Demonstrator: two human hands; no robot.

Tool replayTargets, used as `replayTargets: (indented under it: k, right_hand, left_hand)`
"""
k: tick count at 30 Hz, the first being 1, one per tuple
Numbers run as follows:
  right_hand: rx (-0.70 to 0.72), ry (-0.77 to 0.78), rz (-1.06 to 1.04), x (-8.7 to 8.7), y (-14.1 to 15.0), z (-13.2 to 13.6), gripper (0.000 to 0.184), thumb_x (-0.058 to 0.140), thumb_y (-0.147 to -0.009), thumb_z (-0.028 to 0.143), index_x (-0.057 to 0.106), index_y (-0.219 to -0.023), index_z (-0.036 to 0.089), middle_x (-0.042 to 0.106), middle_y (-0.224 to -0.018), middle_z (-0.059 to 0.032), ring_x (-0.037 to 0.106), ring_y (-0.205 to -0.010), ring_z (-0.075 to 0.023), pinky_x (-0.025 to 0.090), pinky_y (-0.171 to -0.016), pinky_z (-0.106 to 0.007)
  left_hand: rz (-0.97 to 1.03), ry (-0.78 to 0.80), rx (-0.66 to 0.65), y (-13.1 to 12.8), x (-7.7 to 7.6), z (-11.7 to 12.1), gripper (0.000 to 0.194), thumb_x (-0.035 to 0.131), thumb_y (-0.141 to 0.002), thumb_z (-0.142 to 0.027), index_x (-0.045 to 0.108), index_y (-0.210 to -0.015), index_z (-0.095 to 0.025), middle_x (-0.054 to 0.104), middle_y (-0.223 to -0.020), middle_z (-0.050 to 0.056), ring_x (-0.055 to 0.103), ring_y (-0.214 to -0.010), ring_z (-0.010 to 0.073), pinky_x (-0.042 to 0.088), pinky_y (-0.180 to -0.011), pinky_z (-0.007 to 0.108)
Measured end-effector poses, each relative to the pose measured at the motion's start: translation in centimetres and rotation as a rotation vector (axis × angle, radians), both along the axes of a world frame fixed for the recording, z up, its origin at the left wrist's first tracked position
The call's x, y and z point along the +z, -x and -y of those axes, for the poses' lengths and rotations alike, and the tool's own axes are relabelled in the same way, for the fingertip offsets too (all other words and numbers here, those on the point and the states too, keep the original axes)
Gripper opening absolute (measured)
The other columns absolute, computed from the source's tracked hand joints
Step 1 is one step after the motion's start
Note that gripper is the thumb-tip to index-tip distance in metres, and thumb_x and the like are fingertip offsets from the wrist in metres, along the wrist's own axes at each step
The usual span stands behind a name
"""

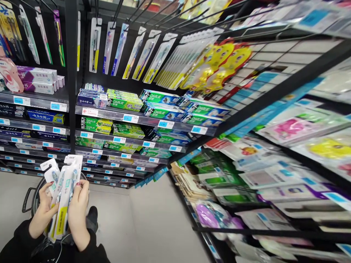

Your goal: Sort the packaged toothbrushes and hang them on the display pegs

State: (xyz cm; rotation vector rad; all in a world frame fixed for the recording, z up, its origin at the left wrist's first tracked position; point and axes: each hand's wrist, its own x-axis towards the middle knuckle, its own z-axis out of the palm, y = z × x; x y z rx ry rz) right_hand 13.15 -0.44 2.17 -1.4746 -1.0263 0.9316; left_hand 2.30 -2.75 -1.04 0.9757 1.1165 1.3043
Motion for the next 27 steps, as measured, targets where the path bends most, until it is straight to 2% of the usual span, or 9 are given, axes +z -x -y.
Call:
replayTargets:
  k: [2,4,8,13,16,18,22,24,27]
  right_hand:
    - [-0.032,-0.045,0.088,-0.6,0.6,0.2,0.016,0.030,-0.088,0.031,0.042,-0.081,0.022,0.046,-0.080,-0.0022,0.047,-0.076,-0.0174,0.038,-0.070,-0.030]
    - [-0.056,-0.078,0.149,-1.2,1.0,0.2,0.014,0.030,-0.087,0.027,0.041,-0.081,0.022,0.044,-0.085,-0.0039,0.046,-0.081,-0.0185,0.037,-0.074,-0.032]
    - [-0.055,-0.046,0.157,-1.8,1.4,0.2,0.012,0.030,-0.086,0.021,0.040,-0.079,0.022,0.040,-0.088,-0.0046,0.045,-0.083,-0.0194,0.037,-0.076,-0.035]
    - [0.040,-0.033,0.113,-1.4,0.7,0.8,0.008,0.040,-0.079,0.017,0.043,-0.084,0.022,0.042,-0.093,-0.0051,0.045,-0.092,-0.0211,0.036,-0.083,-0.038]
    - [0.115,-0.030,0.014,-1.5,-0.1,1.1,0.015,0.043,-0.080,0.018,0.046,-0.093,0.023,0.046,-0.098,-0.0056,0.049,-0.092,-0.0200,0.040,-0.082,-0.037]
    - [0.092,-0.061,-0.014,-2.1,-0.5,1.2,0.022,0.045,-0.081,0.022,0.046,-0.103,0.024,0.044,-0.111,-0.0081,0.050,-0.098,-0.0202,0.043,-0.082,-0.036]
    - [0.129,-0.075,0.029,-3.3,-0.8,1.2,0.047,0.047,-0.082,0.025,0.036,-0.127,0.023,0.033,-0.135,-0.0098,0.036,-0.122,-0.0246,0.034,-0.097,-0.041]
    - [0.222,-0.050,0.006,-3.5,-0.9,1.1,0.051,0.043,-0.085,0.028,0.030,-0.134,0.023,0.038,-0.134,-0.0093,0.035,-0.124,-0.0245,0.030,-0.100,-0.043]
    - [0.269,-0.098,-0.010,-3.5,-1.0,1.0,0.050,0.044,-0.085,0.031,0.032,-0.134,0.023,0.044,-0.130,-0.0088,0.038,-0.122,-0.0247,0.034,-0.098,-0.042]
  left_hand:
    - [0.023,0.029,0.005,-0.5,0.4,0.2,0.090,0.057,-0.076,-0.035,-0.009,-0.136,-0.025,0.024,-0.142,0.017,0.029,-0.128,0.0263,0.021,-0.105,0.045]
    - [0.075,0.109,-0.006,-0.6,0.6,0.2,0.092,0.055,-0.078,-0.036,-0.018,-0.134,-0.030,0.017,-0.145,0.013,0.022,-0.131,0.0236,0.015,-0.107,0.043]
    - [0.324,0.202,-0.123,-0.7,0.2,0.3,0.078,0.052,-0.077,-0.043,0.006,-0.138,-0.029,0.028,-0.142,0.008,0.026,-0.129,0.0261,0.021,-0.106,0.040]
    - [0.440,0.345,-0.116,-0.9,0.3,0.2,0.092,0.072,-0.056,-0.019,0.024,-0.133,-0.031,0.048,-0.130,0.006,0.043,-0.118,0.0286,0.036,-0.097,0.037]
    - [0.463,0.410,-0.101,-0.9,0.7,0.1,0.089,0.072,-0.052,-0.013,0.032,-0.130,-0.027,0.059,-0.117,0.007,0.052,-0.108,0.0305,0.042,-0.090,0.039]
    - [0.455,0.429,-0.091,-0.9,0.7,0.1,0.086,0.070,-0.051,-0.011,0.037,-0.128,-0.026,0.061,-0.113,0.007,0.054,-0.105,0.0308,0.043,-0.088,0.039]
    - [0.435,0.451,-0.094,-0.8,0.1,0.1,0.076,0.067,-0.051,-0.010,0.045,-0.123,-0.022,0.062,-0.113,0.007,0.050,-0.110,0.0310,0.040,-0.092,0.040]
    - [0.435,0.486,-0.141,-0.4,-0.2,0.0,0.072,0.067,-0.051,-0.011,0.050,-0.120,-0.020,0.065,-0.107,0.008,0.052,-0.108,0.0322,0.040,-0.091,0.042]
    - [0.462,0.545,-0.219,0.4,-0.5,-0.3,0.067,0.066,-0.050,-0.012,0.054,-0.116,-0.016,0.069,-0.096,0.008,0.055,-0.102,0.0327,0.042,-0.089,0.042]
